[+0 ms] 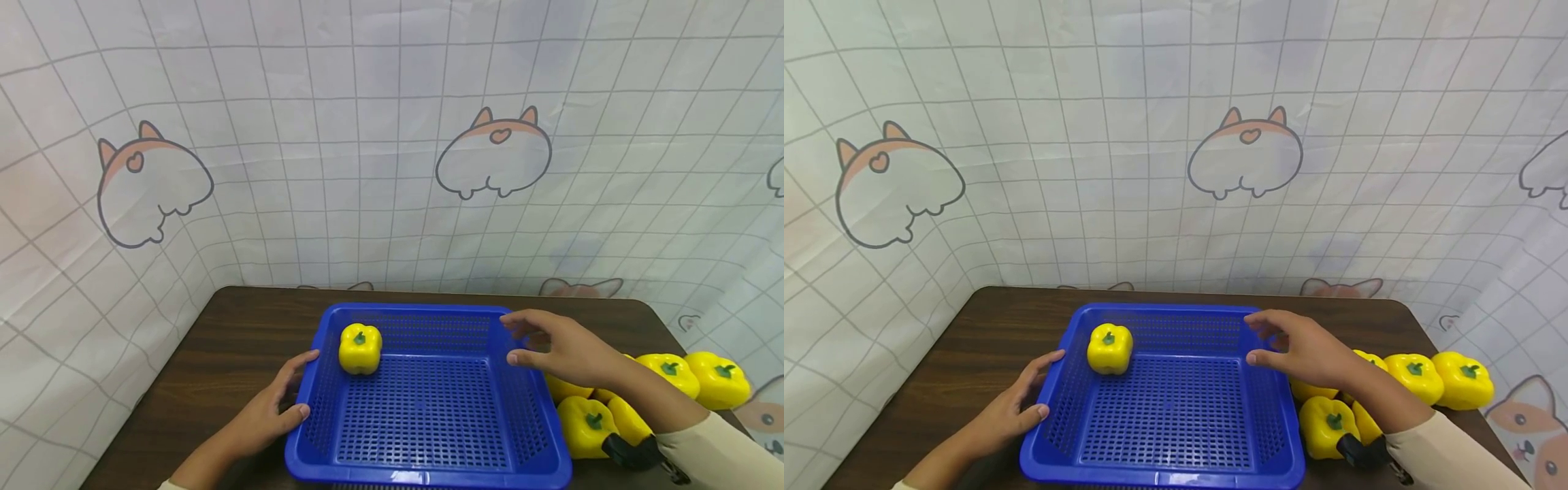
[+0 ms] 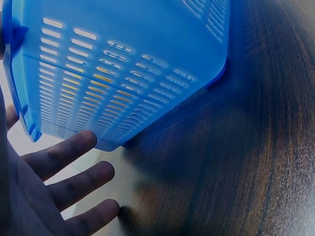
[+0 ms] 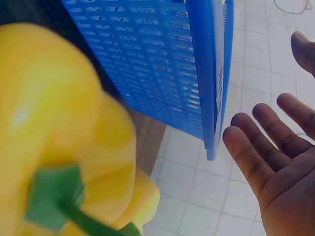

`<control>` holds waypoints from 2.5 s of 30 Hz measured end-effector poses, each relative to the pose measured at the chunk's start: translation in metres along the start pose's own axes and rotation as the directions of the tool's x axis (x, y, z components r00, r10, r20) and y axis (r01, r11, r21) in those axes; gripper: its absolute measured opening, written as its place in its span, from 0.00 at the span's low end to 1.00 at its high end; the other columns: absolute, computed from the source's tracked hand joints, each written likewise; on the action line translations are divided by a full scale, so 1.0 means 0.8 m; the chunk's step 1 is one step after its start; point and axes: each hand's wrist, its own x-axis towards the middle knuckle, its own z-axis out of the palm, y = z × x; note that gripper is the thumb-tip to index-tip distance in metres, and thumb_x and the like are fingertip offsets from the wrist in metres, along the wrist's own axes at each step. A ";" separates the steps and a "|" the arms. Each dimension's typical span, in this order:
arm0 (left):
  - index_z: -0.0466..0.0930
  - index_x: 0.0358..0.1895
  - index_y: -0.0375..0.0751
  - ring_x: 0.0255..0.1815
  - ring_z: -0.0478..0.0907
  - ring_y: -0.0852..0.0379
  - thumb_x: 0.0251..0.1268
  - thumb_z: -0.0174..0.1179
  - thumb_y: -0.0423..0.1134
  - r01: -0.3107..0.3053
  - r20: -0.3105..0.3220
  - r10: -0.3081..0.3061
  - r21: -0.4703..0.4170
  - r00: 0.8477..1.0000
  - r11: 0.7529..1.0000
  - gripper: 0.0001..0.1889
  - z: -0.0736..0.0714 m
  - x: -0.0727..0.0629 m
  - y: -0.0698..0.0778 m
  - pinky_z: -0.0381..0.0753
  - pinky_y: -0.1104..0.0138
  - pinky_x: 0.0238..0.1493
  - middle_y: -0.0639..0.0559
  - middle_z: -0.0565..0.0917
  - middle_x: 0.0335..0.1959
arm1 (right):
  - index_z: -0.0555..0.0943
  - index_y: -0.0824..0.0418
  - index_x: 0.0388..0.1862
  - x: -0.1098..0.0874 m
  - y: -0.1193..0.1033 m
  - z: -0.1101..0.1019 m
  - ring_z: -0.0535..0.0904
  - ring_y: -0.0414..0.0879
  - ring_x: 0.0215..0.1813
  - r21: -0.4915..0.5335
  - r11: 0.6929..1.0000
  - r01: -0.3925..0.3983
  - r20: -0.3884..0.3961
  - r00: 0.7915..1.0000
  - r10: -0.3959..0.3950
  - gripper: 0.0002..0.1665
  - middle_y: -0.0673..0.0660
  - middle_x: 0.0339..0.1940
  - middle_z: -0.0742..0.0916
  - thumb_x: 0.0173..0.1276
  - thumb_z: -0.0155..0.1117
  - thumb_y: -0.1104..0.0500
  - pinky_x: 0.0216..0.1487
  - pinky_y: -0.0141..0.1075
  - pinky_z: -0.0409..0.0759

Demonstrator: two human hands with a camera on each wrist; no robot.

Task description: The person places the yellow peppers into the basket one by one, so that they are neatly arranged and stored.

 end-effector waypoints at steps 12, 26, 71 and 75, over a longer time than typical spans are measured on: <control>0.49 0.81 0.58 0.63 0.74 0.32 0.72 0.56 0.40 -0.003 0.005 0.003 -0.011 1.000 1.000 0.39 -0.001 0.000 -0.004 0.86 0.55 0.47 0.28 0.69 0.69 | 0.74 0.58 0.70 -0.025 0.014 -0.009 0.84 0.52 0.57 0.000 1.000 -0.003 -0.012 1.000 0.003 0.35 0.57 0.63 0.83 0.71 0.69 0.44 0.54 0.53 0.82; 0.49 0.81 0.59 0.63 0.73 0.32 0.72 0.57 0.40 0.007 0.004 -0.006 -0.026 1.000 1.000 0.39 0.000 -0.001 -0.002 0.86 0.54 0.46 0.28 0.68 0.70 | 0.76 0.53 0.69 -0.050 0.026 -0.019 0.85 0.55 0.53 -0.008 0.999 -0.045 -0.033 0.998 0.044 0.31 0.58 0.62 0.84 0.71 0.70 0.48 0.50 0.53 0.83; 0.48 0.81 0.58 0.63 0.73 0.31 0.73 0.56 0.40 0.010 0.014 -0.010 -0.039 1.000 0.999 0.39 0.000 -0.002 -0.001 0.86 0.55 0.47 0.27 0.68 0.69 | 0.80 0.53 0.63 -0.121 0.080 -0.027 0.81 0.34 0.52 -0.083 0.994 -0.075 -0.155 0.986 0.062 0.27 0.50 0.58 0.85 0.67 0.75 0.56 0.46 0.32 0.83; 0.48 0.81 0.58 0.63 0.73 0.32 0.73 0.56 0.40 0.015 0.012 -0.014 -0.034 1.000 0.999 0.38 0.000 -0.001 -0.001 0.86 0.55 0.47 0.27 0.68 0.69 | 0.79 0.56 0.64 -0.127 0.087 -0.028 0.80 0.31 0.52 -0.083 0.992 -0.095 -0.156 0.984 0.081 0.27 0.52 0.58 0.85 0.67 0.75 0.57 0.46 0.32 0.83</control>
